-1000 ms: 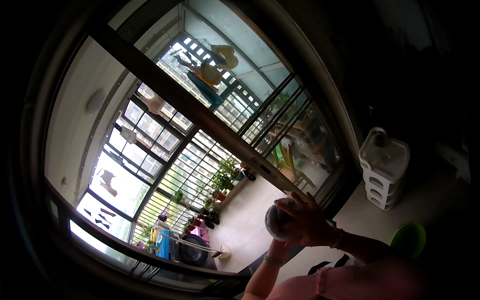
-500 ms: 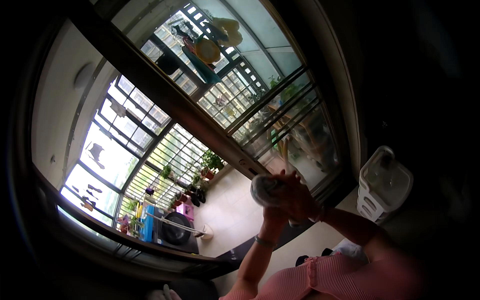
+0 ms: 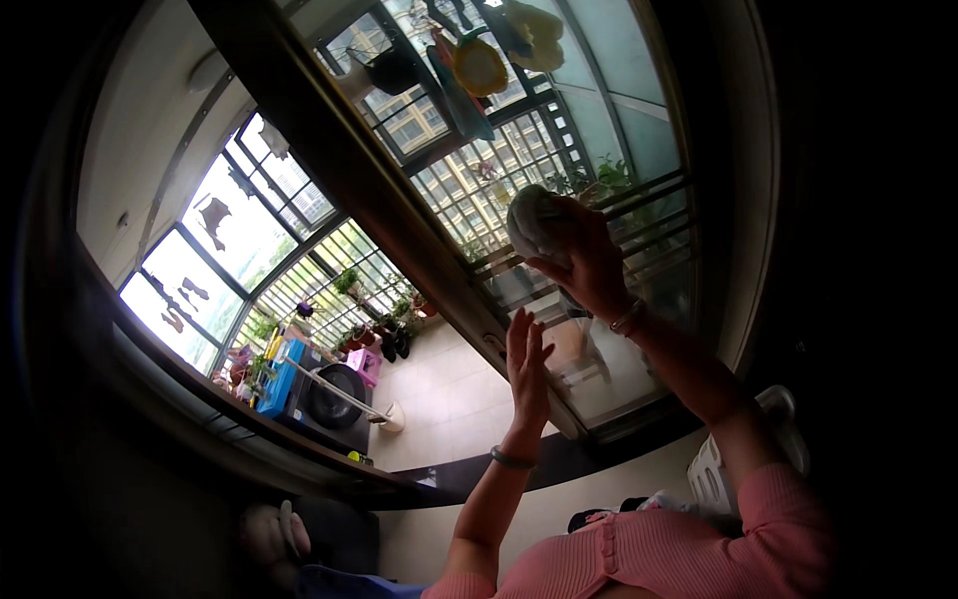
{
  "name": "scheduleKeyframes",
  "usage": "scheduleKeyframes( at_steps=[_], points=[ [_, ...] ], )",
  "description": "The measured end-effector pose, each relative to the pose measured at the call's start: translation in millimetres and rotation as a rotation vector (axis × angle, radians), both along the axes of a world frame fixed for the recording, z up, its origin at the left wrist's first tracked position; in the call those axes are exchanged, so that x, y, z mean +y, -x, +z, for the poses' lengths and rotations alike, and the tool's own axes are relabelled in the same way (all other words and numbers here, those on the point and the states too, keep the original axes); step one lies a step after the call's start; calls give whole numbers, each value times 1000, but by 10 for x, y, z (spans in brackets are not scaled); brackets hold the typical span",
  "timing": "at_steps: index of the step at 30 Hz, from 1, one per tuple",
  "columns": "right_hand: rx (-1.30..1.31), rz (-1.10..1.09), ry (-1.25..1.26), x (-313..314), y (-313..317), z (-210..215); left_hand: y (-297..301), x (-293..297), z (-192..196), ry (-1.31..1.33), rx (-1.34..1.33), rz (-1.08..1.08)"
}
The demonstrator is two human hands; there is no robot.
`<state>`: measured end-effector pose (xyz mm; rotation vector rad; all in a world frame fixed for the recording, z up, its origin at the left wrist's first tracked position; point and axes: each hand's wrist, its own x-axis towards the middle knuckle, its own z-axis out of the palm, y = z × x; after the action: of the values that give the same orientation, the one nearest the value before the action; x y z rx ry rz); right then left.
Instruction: The person cleans a large glass sliding door using a cloth. They wipe the glass surface repeatedly, then dip the cloth into a green bucket of water to rinse and wring it out before resuming the cleaning process.
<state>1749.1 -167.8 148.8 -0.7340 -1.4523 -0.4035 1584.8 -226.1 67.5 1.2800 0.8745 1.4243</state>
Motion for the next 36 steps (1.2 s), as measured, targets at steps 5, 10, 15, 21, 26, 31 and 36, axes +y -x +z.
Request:
scheduleKeyframes(
  at_steps=[5,10,15,21,26,31,36],
  points=[
    [-314,-48,-34,377,309,155,282,554,57,-304,357,691],
    [-419,-78,-51,787,659,77,522,1073,85,-514,566,1010],
    [-397,-99,-27,995,742,90,630,1288,32,-449,530,921],
    [-265,-258,-344,1191,910,1087,680,1287,-109,-413,580,960],
    [-203,-384,-505,1236,864,2078,614,1224,-13,-377,576,919],
    [-279,132,51,1197,904,776,642,1209,-25,-392,524,896],
    [-670,-272,-23,873,704,-609,609,1224,-13,-452,576,942]
  ],
)
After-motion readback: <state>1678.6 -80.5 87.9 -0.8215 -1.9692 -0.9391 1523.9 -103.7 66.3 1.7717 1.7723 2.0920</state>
